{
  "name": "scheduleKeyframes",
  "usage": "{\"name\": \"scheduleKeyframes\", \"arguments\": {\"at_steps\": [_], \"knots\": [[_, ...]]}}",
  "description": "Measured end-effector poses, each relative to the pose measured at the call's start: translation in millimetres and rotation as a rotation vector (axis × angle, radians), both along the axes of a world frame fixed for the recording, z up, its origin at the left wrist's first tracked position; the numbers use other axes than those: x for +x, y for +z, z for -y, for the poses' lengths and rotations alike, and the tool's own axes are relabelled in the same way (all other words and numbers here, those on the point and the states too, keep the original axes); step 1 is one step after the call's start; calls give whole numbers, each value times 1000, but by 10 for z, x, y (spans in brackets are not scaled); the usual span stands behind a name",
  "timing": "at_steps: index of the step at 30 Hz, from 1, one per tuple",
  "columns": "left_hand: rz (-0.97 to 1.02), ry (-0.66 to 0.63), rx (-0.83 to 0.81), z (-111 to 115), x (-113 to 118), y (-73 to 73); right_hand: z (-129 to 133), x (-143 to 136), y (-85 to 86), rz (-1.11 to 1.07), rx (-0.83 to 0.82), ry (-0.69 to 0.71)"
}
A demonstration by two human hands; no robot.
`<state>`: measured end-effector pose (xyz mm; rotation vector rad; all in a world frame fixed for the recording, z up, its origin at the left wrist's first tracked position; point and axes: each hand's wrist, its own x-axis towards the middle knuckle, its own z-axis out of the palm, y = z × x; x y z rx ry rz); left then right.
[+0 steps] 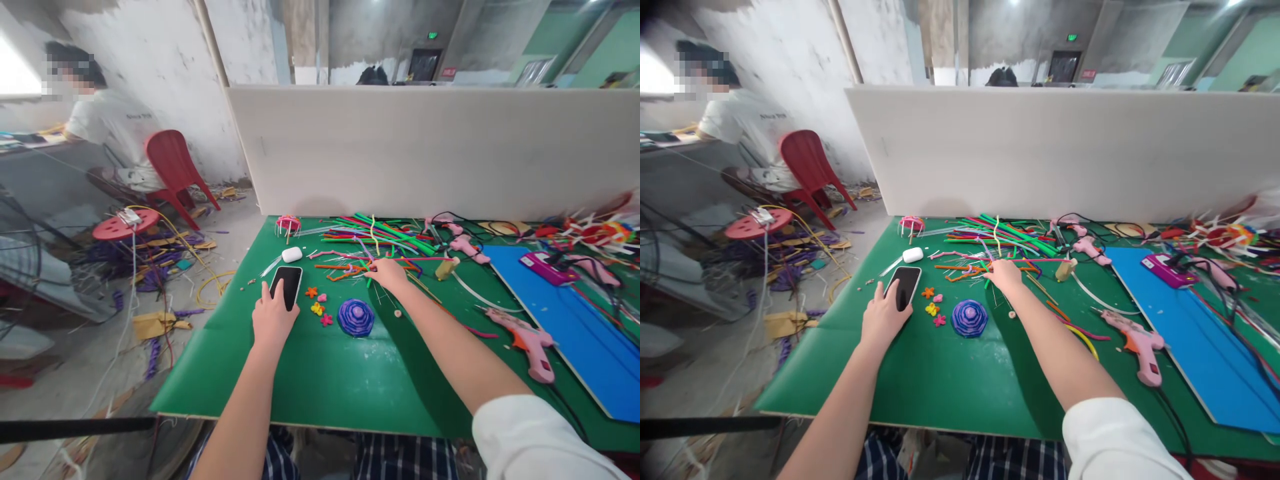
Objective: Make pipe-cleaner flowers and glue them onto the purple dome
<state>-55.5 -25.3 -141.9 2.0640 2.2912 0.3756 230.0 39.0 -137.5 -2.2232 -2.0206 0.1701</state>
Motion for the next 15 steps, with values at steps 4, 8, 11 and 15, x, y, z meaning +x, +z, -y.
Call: {"name": "scheduleKeyframes", "arguments": {"at_steps": [4, 8, 11, 15], "knots": [[-20, -150, 133, -141, 85, 95, -42, 48, -9, 2, -43, -2], [-58, -467, 152, -482, 388, 111, -19, 102, 44, 3, -68, 10], [-94, -567, 78, -729, 644, 12, 27, 169, 58, 9, -66, 15], [-98, -604, 45, -870, 835, -144, 77, 241, 76, 3, -25, -20]]}}
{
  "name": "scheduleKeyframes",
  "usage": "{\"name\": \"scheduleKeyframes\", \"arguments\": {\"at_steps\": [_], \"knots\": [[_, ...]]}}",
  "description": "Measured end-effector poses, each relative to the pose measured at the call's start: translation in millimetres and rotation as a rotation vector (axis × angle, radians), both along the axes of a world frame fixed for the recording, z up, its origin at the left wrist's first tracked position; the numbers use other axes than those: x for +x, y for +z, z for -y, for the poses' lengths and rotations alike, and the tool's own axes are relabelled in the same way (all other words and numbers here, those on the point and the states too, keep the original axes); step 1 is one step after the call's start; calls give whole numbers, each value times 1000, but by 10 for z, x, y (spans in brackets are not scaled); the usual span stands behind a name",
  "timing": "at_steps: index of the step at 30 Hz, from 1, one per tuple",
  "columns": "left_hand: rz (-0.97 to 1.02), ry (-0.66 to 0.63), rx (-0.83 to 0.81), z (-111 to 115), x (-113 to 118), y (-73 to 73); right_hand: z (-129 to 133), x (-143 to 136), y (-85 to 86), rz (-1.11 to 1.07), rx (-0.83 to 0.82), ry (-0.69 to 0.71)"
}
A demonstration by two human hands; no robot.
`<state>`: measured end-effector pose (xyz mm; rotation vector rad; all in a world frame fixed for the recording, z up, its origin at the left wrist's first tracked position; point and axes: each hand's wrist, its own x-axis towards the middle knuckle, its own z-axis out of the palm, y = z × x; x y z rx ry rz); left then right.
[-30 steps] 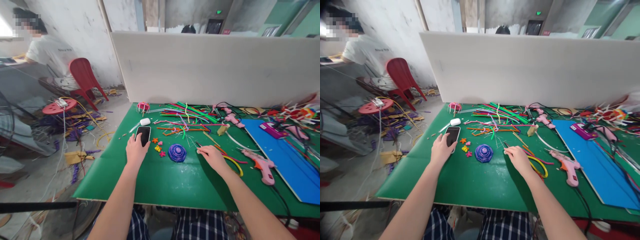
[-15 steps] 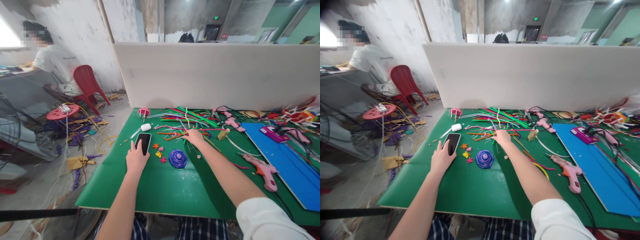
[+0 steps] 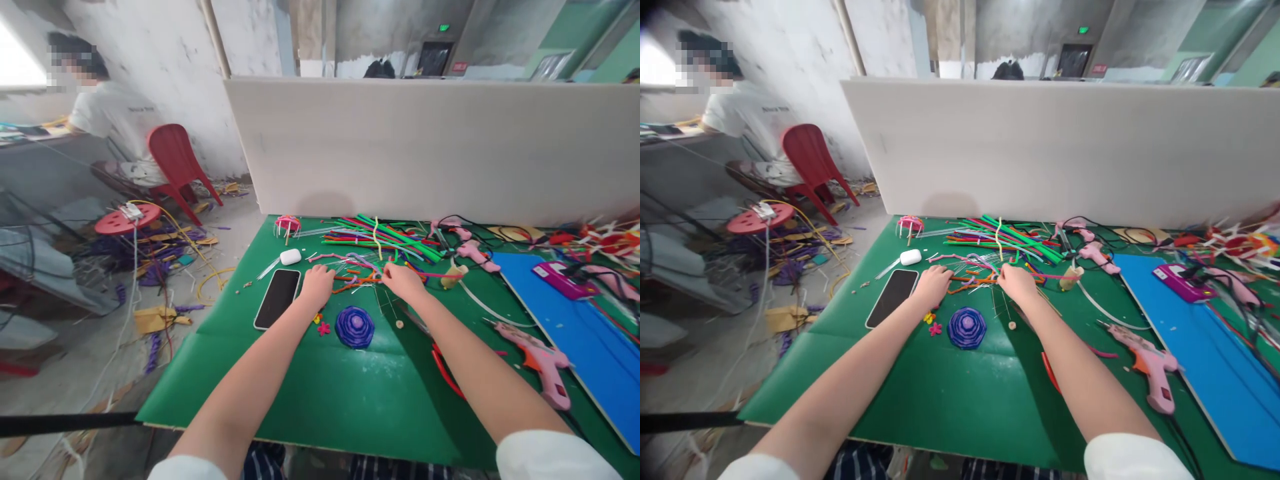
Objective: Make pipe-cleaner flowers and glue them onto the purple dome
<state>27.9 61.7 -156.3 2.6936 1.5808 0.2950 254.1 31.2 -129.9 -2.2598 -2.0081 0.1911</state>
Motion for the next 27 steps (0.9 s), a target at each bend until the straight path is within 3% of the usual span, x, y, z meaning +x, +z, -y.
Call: {"name": "scheduleKeyframes", "arguments": {"at_steps": [5, 11, 17, 22, 27], "knots": [[24, 42, 5, -44, -50, -20, -55, -77, 39, -99, 52, 27], [36, 295, 47, -463, -514, 103, -154, -291, -45, -181, 49, -5], [-46, 279, -71, -778, -870, 122, -162, -479, -146, -242, -2, 235], [-57, 244, -59, -950, -853, 189, -220, -514, -189, -189, -35, 344], [-71, 180, -55, -1177, -667, 227, -266, -456, -236, -163, -20, 315]]}}
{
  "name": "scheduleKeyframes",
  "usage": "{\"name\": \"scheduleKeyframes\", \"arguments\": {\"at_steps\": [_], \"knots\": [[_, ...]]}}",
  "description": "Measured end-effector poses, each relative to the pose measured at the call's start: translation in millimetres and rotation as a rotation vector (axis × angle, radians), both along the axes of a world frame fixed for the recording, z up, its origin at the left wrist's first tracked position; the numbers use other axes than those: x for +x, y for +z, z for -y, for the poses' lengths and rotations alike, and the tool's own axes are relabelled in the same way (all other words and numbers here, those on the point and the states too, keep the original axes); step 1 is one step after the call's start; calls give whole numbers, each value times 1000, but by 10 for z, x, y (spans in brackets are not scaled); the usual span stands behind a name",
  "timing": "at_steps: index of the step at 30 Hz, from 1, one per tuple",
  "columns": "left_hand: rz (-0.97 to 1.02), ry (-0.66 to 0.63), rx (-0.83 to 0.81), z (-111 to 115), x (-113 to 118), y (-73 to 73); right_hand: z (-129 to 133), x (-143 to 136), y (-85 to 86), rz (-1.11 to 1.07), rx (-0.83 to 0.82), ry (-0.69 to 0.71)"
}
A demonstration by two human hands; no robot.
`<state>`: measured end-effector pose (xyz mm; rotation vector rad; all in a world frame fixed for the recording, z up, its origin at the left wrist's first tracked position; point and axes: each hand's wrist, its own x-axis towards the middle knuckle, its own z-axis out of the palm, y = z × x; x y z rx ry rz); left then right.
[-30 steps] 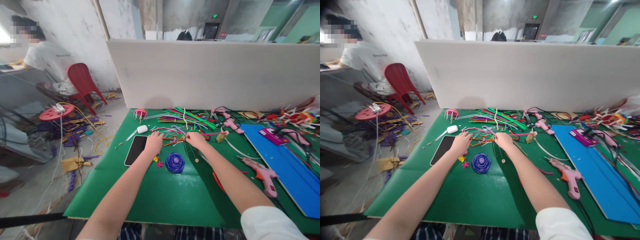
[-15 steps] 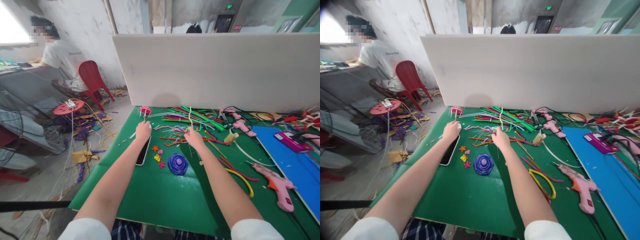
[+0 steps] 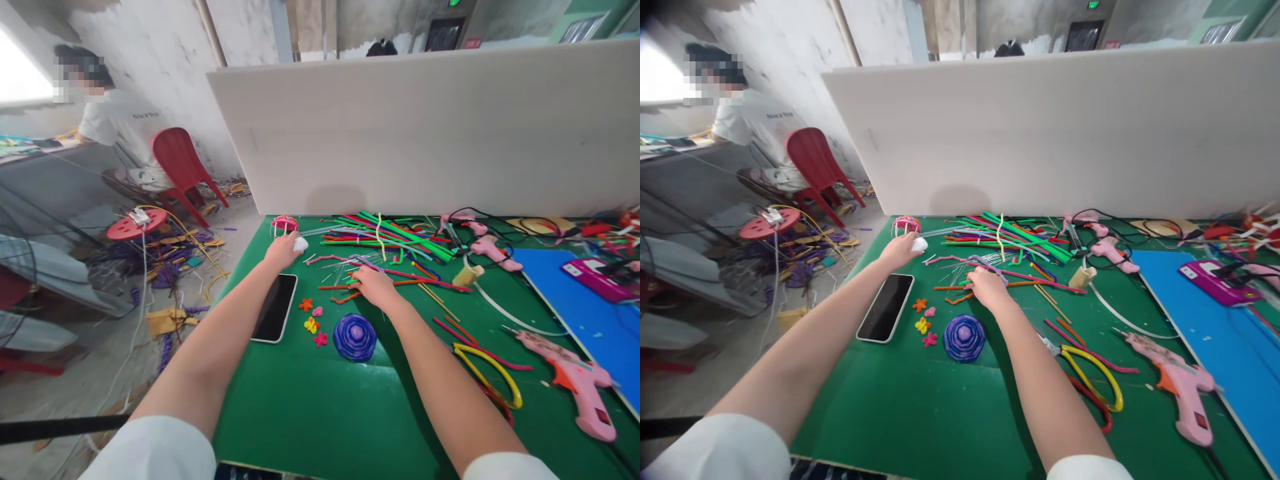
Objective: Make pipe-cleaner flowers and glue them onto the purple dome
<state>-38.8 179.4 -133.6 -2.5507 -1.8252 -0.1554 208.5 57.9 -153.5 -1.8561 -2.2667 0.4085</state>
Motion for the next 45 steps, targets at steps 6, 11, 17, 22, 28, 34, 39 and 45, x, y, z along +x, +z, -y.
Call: {"name": "scheduleKeyframes", "arguments": {"at_steps": [6, 11, 17, 22, 28, 34, 39, 45], "knots": [[-47, -27, 11, -99, 204, -41, -8, 175, 66, -26, 30, -63], [-43, -59, 84, 60, 379, -53, -12, 301, 127, -37, 27, -76], [-65, -186, 42, 256, 564, -153, 0, 147, 37, -46, -1, 27], [-54, -161, 25, 300, 562, -185, -17, 146, 52, -43, 86, -67], [37, -188, -36, 498, 581, -96, -48, 130, -18, -31, 125, -143], [142, -325, -89, 737, 527, -3, -44, 25, -139, -19, 98, -155], [187, -382, -152, 944, 564, 28, -43, 153, -38, -68, 130, -230], [157, -334, -204, 1181, 788, -24, -38, 380, 168, -260, 196, -316]]}}
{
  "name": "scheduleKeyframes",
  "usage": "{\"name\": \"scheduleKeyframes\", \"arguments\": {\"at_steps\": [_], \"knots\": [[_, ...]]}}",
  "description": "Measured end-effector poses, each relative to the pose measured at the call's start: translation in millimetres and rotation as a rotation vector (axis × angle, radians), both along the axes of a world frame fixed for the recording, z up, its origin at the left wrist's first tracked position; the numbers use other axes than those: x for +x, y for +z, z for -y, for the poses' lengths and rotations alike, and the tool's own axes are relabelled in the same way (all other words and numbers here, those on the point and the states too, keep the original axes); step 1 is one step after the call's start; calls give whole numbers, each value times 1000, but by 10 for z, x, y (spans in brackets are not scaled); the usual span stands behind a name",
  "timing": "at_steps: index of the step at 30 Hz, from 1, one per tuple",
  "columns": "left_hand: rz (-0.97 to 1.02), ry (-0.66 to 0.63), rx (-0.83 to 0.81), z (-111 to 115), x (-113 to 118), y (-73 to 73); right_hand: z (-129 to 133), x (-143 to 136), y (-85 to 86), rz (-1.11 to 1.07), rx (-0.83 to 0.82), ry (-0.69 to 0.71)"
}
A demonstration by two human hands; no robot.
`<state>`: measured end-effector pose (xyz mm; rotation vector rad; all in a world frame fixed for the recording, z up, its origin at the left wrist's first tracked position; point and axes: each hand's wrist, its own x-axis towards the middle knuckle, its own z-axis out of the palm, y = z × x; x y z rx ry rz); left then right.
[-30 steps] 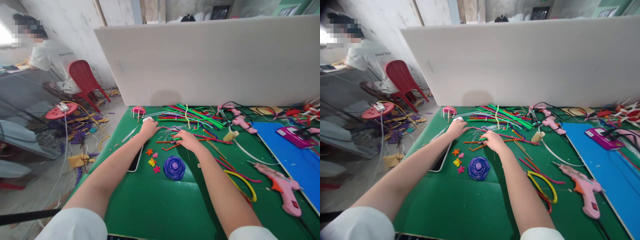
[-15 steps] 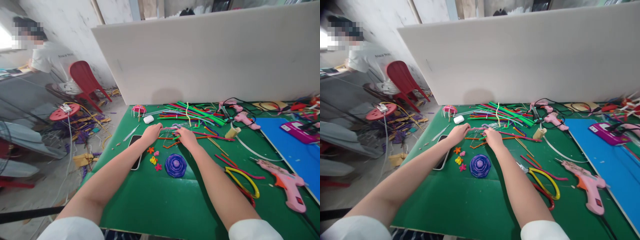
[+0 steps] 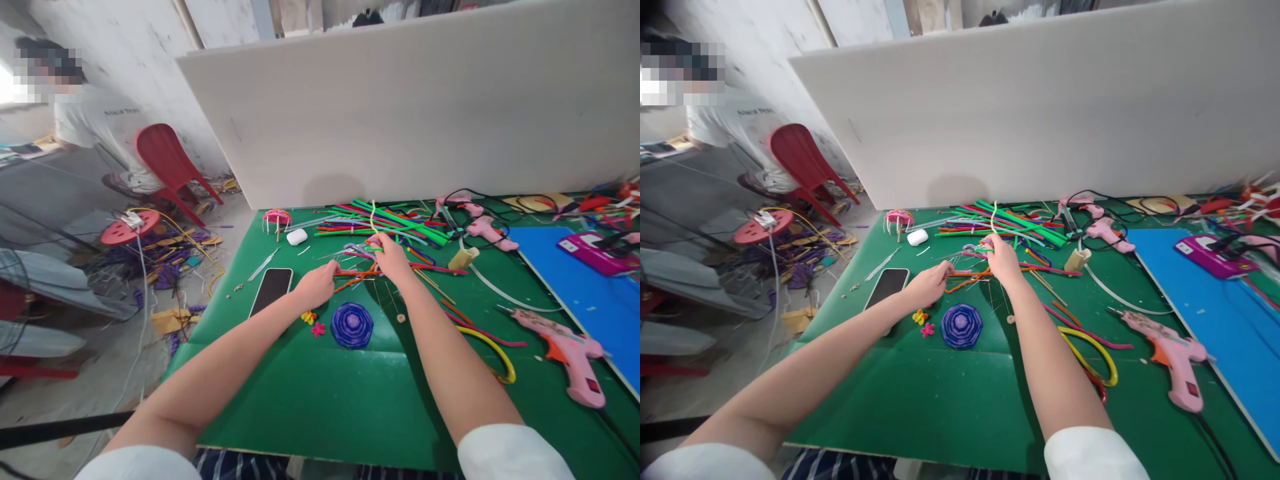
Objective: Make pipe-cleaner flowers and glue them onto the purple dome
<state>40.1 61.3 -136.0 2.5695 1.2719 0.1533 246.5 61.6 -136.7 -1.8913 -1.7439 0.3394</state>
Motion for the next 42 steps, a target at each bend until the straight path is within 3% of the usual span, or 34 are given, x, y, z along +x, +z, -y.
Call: {"name": "scheduleKeyframes", "arguments": {"at_steps": [3, 8, 16, 25, 33, 42], "knots": [[-27, 3, 6, 75, 141, -13, 28, 80, 84, -88, -88, -1], [-96, -28, 45, 110, 331, -30, 70, 221, 137, -6, -242, 52], [-172, -63, 108, 44, 453, -57, 62, 266, -38, 146, -324, 118], [-193, -107, 160, -89, 437, -21, 14, 218, -62, 183, -233, 127], [-153, -115, 239, -225, 369, 157, 23, 213, 23, 90, -117, 256], [-134, -160, 265, -328, 381, 311, -4, 196, 44, 100, 46, 244]]}}
